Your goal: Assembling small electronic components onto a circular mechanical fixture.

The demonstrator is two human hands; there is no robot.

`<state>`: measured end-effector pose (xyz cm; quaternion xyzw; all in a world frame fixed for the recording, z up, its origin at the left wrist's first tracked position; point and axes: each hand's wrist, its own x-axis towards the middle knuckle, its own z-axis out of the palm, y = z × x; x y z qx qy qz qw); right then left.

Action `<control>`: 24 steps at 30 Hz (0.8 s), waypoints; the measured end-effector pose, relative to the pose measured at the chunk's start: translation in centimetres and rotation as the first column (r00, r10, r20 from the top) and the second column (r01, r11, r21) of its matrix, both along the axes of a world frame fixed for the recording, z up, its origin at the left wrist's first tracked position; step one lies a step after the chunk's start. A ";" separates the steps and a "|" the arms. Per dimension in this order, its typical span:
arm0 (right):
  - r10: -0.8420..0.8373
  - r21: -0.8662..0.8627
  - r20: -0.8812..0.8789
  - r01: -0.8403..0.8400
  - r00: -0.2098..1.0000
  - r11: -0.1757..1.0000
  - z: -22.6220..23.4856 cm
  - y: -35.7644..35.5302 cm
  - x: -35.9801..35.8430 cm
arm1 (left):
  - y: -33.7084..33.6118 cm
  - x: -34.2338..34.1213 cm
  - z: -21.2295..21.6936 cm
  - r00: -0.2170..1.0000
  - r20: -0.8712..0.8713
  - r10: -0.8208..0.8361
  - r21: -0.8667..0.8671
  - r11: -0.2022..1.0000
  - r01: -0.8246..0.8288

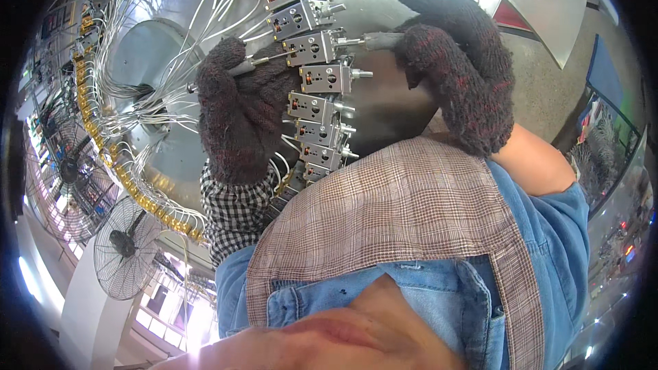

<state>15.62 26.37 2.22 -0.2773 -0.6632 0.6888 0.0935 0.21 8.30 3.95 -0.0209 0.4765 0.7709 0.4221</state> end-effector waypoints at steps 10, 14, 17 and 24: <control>0.030 0.323 -0.217 0.042 0.976 0.946 0.7 -0.8 -1.2 | -0.6 -0.3 -0.9 0.999 -0.034 -0.012 0.067 0.998 0.014; 0.073 0.387 -0.191 0.007 0.979 0.922 0.2 -0.8 -1.2 | -0.6 -0.4 -0.9 1.000 -0.001 -0.011 0.054 0.998 0.011; -0.047 0.055 -0.054 0.050 0.997 0.997 -0.4 -0.7 -0.6 | -0.7 -0.2 -0.9 1.000 0.005 0.005 0.078 0.997 -0.005; 0.026 0.081 0.029 -0.029 0.999 0.996 0.6 -0.5 -1.0 | -0.8 -0.6 -1.7 1.000 0.008 0.027 0.121 0.992 -0.027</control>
